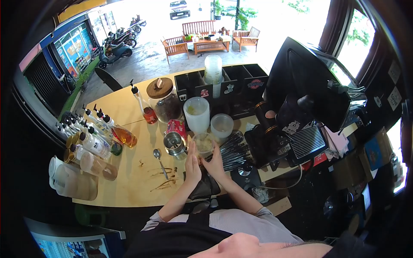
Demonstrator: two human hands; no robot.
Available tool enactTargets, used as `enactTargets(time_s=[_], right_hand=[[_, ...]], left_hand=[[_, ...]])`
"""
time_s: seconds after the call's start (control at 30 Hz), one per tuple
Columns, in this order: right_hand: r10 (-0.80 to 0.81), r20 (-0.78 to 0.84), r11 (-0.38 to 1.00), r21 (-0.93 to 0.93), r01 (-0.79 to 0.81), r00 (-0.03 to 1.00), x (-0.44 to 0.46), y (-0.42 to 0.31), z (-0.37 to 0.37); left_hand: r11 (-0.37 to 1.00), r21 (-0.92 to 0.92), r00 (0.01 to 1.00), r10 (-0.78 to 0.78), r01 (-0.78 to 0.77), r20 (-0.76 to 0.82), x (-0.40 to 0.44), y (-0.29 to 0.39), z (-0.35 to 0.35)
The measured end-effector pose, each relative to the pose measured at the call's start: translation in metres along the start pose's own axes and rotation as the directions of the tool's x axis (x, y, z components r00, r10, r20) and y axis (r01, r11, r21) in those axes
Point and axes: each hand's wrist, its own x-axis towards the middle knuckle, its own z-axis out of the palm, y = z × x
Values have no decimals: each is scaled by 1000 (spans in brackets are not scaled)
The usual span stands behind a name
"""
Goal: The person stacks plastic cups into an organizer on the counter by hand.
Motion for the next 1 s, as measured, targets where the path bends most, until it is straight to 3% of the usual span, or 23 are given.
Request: enactTargets(time_s=[0.2, 0.5, 0.57, 0.63, 0.77, 0.93, 1.0], right_hand=[[3, -75, 996, 87, 4, 997, 0, 0, 0], [-141, -159, 962, 211, 173, 977, -1, -31, -16], [-155, -130, 879, 435, 197, 979, -1, -30, -16], [-171, -129, 870, 445, 211, 977, -2, -37, -18], [-167, -58, 828, 534, 172, 984, -5, -38, -18], [-223, -67, 839, 495, 227, 972, 5, -45, -19], [-242, -74, 834, 493, 246, 967, 13, -52, -23]], left_hand=[[996, -82, 997, 34, -39, -62, -2, 8, -3], [987, -113, 987, 98, -113, -130, 9, 21, 0], [982, -116, 979, 127, -146, -158, 12, 26, 4], [980, -117, 975, 142, -163, -171, 15, 28, 8], [972, -207, 982, 71, -108, -178, 23, 28, 19], [958, -272, 983, 40, -88, -178, 38, 45, 25], [919, -392, 976, -115, 34, -184, 47, 53, 27]])
